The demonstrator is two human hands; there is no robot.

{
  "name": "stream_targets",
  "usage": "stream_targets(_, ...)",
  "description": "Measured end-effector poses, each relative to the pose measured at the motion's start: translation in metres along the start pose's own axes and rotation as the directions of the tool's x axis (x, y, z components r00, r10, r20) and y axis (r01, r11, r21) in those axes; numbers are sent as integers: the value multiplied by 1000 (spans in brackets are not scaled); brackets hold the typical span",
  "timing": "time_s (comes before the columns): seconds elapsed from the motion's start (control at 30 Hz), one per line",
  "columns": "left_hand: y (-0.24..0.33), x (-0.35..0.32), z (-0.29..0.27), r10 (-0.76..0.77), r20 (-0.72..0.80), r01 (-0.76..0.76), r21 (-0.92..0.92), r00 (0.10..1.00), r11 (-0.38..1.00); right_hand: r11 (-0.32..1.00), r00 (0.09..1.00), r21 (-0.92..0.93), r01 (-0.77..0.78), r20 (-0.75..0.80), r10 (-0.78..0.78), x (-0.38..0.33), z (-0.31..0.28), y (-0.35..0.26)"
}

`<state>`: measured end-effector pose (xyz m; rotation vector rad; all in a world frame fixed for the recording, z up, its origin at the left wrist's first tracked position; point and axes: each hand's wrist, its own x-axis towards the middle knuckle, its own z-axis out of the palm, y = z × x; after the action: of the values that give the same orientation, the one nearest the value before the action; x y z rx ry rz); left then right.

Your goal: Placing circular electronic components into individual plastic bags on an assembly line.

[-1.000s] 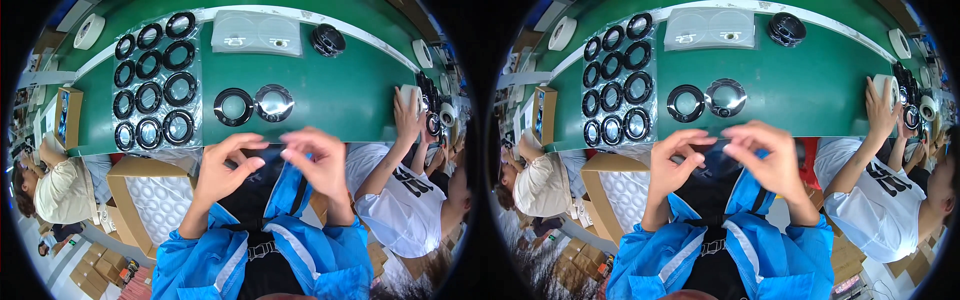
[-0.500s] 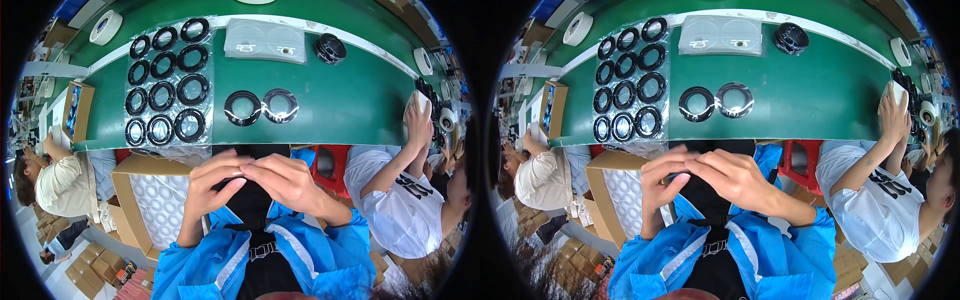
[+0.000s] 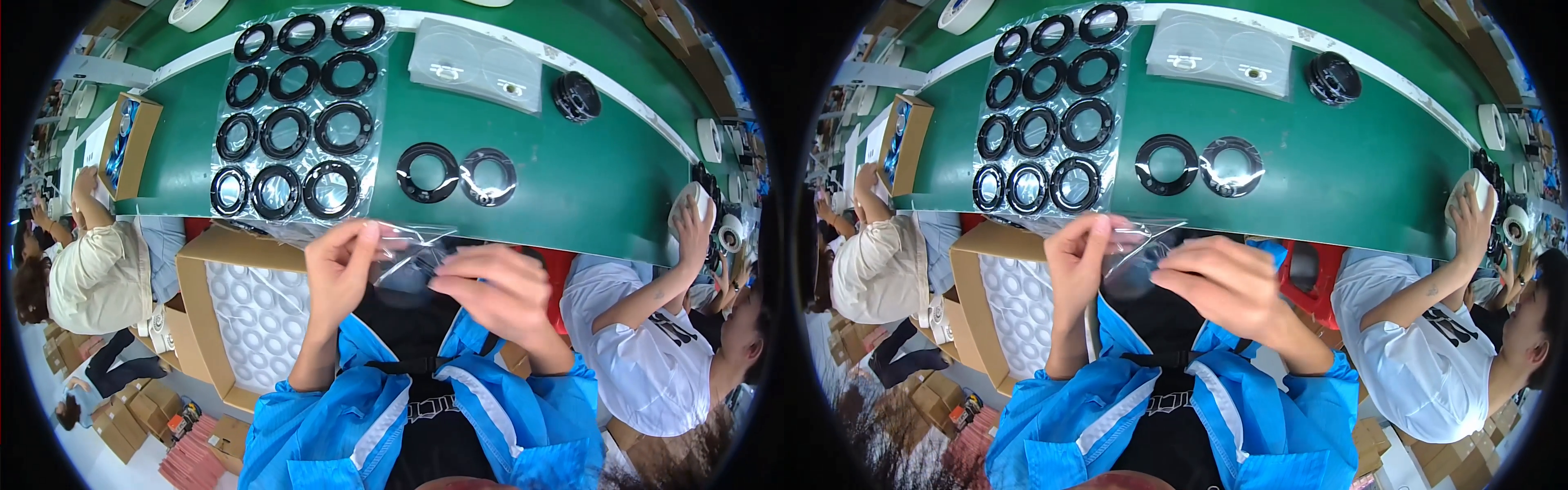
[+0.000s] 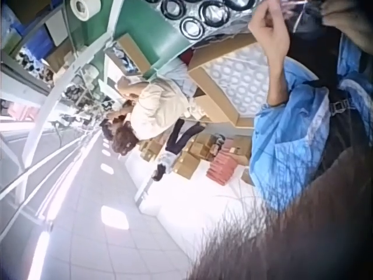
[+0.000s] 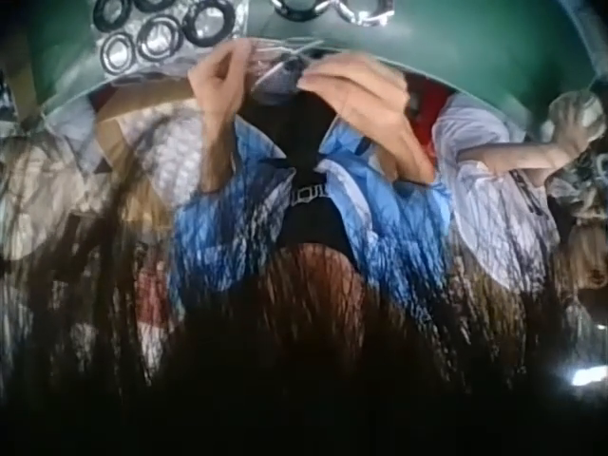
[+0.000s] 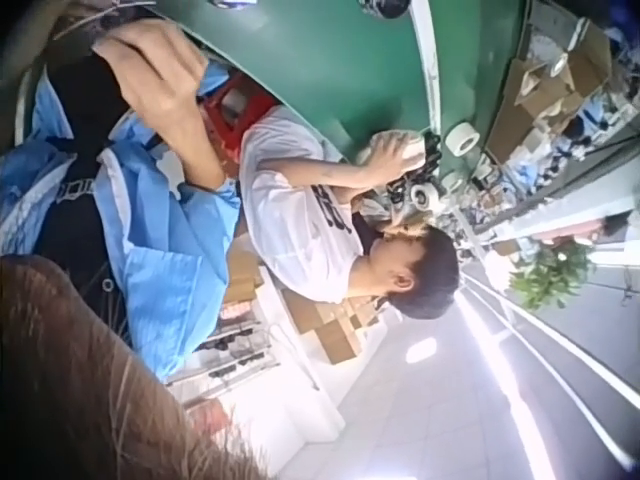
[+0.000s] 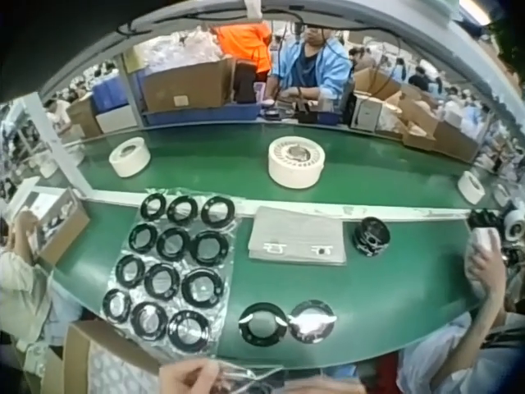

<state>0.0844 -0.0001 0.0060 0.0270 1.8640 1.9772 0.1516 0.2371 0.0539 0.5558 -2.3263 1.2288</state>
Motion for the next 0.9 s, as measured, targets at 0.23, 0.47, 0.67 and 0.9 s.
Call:
stream_targets(0.23, 12, 7, -9, 299, 309, -405, 381, 903, 831, 666, 703, 456, -591, -114, 702, 35, -6, 46)
stream_targets(0.47, -7, 0, 7, 196, 362, -353, 443, 912, 824, 581, 625, 386, -717, -13, 780, 28, 15, 83)
stream_targets(0.67, -4, -1, 6, 170, 365, -341, 478, 915, 810, 619, 645, 336, -710, -41, 763, 28, 18, 87)
stream_targets(0.9, -5, 1, 6, 187, 363, -353, 474, 913, 807, 637, 654, 295, -712, -51, 755, 29, 20, 87)
